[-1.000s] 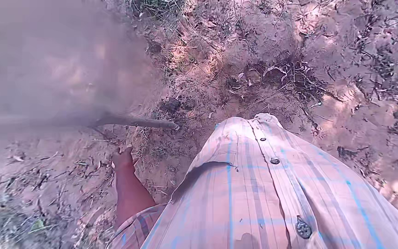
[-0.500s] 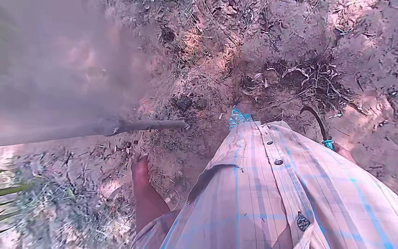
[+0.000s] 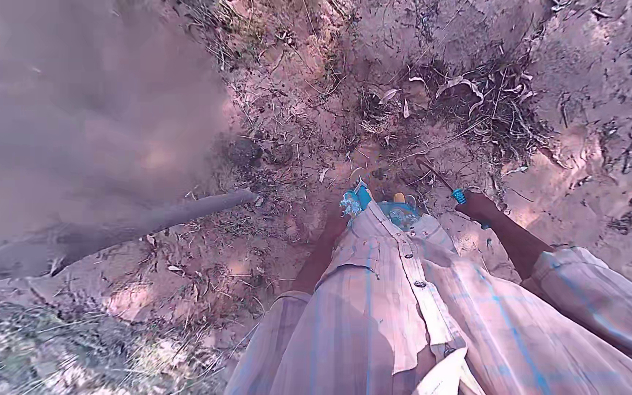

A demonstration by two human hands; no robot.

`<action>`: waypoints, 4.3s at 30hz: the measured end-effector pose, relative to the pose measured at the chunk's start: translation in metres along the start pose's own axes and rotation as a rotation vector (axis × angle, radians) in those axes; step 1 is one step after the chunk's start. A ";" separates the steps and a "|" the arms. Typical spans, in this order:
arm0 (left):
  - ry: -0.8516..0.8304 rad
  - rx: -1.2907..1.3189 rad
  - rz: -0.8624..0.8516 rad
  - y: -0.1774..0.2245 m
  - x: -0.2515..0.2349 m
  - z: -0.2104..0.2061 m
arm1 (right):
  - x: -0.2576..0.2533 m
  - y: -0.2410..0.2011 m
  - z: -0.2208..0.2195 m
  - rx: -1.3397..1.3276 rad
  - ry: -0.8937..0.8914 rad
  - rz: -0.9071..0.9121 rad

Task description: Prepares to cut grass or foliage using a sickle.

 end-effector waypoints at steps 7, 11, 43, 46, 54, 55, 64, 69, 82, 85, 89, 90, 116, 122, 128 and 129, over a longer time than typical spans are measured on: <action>-0.040 -0.552 0.202 -0.045 -0.054 -0.112 | -0.146 -0.056 -0.014 0.180 -0.057 0.201; -0.029 -0.681 0.262 -0.045 -0.072 -0.118 | -0.223 -0.040 -0.002 0.212 -0.035 0.195; -0.009 -0.677 0.353 -0.091 -0.079 -0.162 | -0.310 0.288 0.000 -0.103 0.334 -0.576; -0.022 -0.680 0.351 -0.087 -0.081 -0.167 | -0.282 0.276 0.008 -0.219 0.358 -0.605; -0.045 -0.806 0.366 -0.088 -0.086 -0.164 | -0.344 0.097 0.151 -0.085 0.524 -0.068; -0.041 -0.818 0.369 -0.086 -0.085 -0.163 | -0.356 0.093 0.164 -0.070 0.517 -0.087; -0.019 -0.821 0.320 -0.086 -0.081 -0.154 | -0.323 0.347 0.012 -0.419 0.336 -0.737; -0.050 -0.816 0.326 -0.087 -0.085 -0.151 | -0.283 0.351 -0.035 -0.511 0.353 -0.778; -0.146 -0.716 0.329 -0.071 -0.095 -0.125 | -0.225 0.148 -0.104 -0.887 0.495 -0.647; -0.173 -0.727 0.324 -0.063 -0.095 -0.117 | -0.220 0.051 -0.053 -0.750 0.516 -0.297; -0.154 -0.682 0.276 -0.055 -0.096 -0.106 | -0.272 -0.139 0.028 -0.411 0.377 0.223; -0.135 -0.680 0.260 -0.055 -0.096 -0.103 | -0.285 -0.182 0.049 -0.325 0.324 0.295; -0.196 -0.592 0.227 -0.037 -0.105 -0.073 | -0.299 -0.052 -0.007 -0.250 0.233 -0.195; -0.218 -0.579 0.197 -0.039 -0.108 -0.080 | -0.234 0.082 0.000 -0.403 0.460 -0.505; -0.202 -0.608 0.194 -0.037 -0.107 -0.075 | -0.248 -0.135 -0.005 -0.020 0.246 0.136; -0.202 -0.612 0.199 -0.038 -0.105 -0.076 | -0.260 -0.149 -0.009 0.019 0.204 0.164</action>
Point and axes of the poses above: each hand's wrist, its own x-axis away from the middle knuckle, its own z-axis out of the back of the hand, y = z × x, the point moved 4 cm from there along -x, towards the middle knuckle, and after that the axes turned 12 degrees about x, right-handed, at the moved point
